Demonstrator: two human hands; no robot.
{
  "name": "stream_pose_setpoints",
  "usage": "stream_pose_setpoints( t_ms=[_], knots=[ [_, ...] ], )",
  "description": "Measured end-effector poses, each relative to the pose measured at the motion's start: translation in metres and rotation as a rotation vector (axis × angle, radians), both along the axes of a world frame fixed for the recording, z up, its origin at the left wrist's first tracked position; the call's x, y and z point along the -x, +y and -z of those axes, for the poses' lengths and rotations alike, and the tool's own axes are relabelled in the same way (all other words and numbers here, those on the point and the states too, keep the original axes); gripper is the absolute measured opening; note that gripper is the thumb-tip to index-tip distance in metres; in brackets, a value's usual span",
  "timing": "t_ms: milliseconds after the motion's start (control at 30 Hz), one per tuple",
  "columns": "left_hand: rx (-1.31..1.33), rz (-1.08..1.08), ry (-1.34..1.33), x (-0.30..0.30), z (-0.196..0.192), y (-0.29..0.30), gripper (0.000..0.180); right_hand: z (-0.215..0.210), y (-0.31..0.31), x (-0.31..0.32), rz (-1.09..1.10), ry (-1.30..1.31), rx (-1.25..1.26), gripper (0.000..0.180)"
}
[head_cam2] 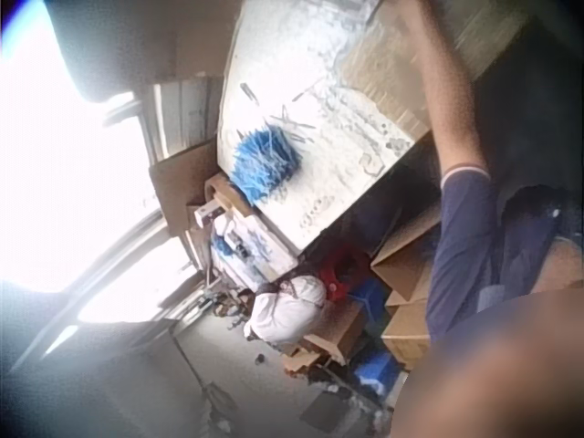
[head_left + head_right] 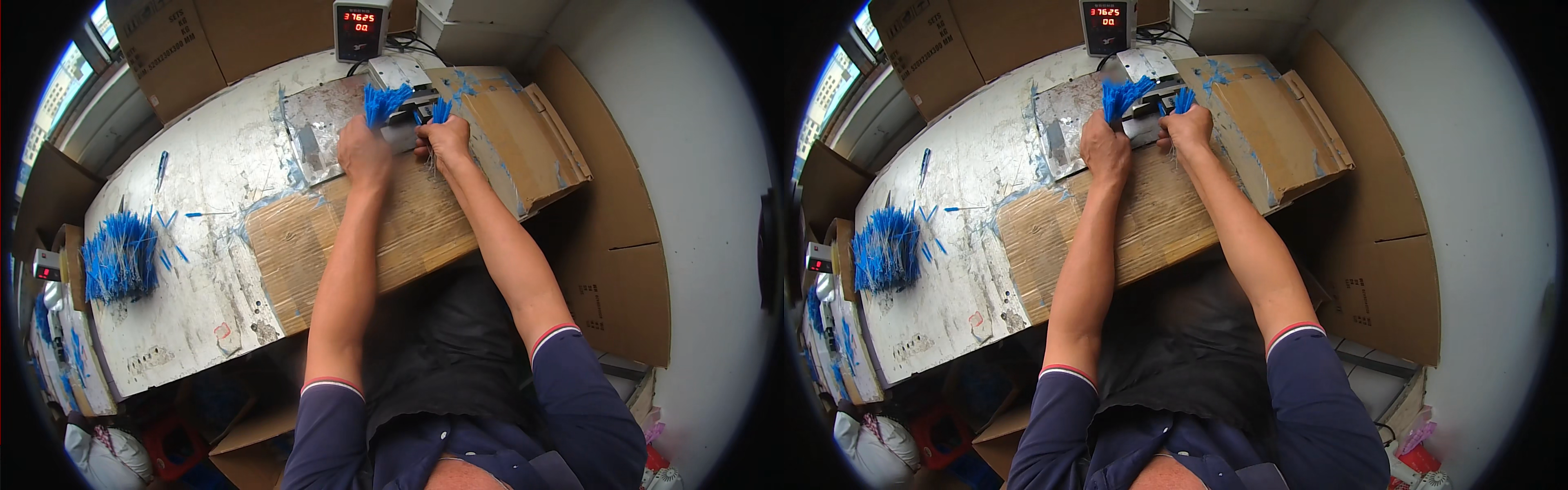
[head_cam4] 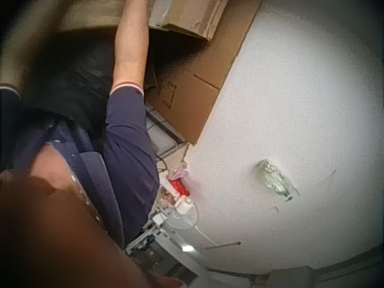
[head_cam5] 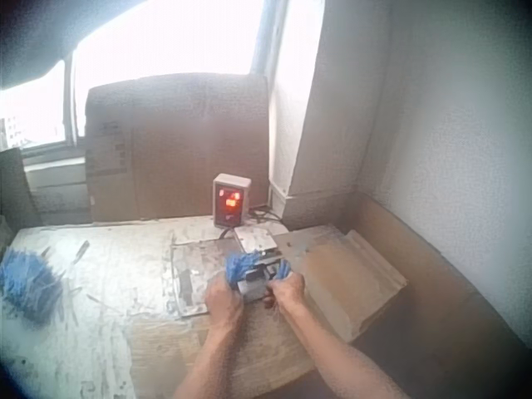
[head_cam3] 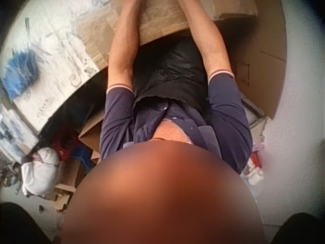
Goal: The recorder is manually inserting blue bristles into a metal fixture and securing them.
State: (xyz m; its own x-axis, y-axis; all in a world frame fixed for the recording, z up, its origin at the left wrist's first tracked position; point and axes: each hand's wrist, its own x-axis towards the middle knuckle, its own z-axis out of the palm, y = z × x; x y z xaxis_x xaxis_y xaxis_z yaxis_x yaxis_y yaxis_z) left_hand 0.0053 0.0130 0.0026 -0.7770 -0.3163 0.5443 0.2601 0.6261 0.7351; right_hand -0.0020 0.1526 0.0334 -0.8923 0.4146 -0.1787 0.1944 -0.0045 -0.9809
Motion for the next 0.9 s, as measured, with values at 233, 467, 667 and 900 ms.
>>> stream_pose_setpoints(
  t_ms=[233,467,667,900],
  knots=[
    [0.008,0.076,0.022,-0.001,0.000,0.001,0.010,0.002,0.006,-0.011,-0.028,0.149,0.308,0.017],
    [0.065,0.090,-0.078,-0.002,-0.001,-0.004,0.015,-0.003,-0.004,-0.026,-0.062,0.414,0.205,0.014],
    [0.069,0.090,-0.088,-0.001,-0.001,0.001,0.013,0.025,0.001,-0.040,-0.079,0.348,0.235,0.011],
    [0.119,0.097,-0.070,-0.003,0.001,0.001,0.014,0.020,0.011,-0.040,-0.104,0.246,0.244,0.008]
  ],
)
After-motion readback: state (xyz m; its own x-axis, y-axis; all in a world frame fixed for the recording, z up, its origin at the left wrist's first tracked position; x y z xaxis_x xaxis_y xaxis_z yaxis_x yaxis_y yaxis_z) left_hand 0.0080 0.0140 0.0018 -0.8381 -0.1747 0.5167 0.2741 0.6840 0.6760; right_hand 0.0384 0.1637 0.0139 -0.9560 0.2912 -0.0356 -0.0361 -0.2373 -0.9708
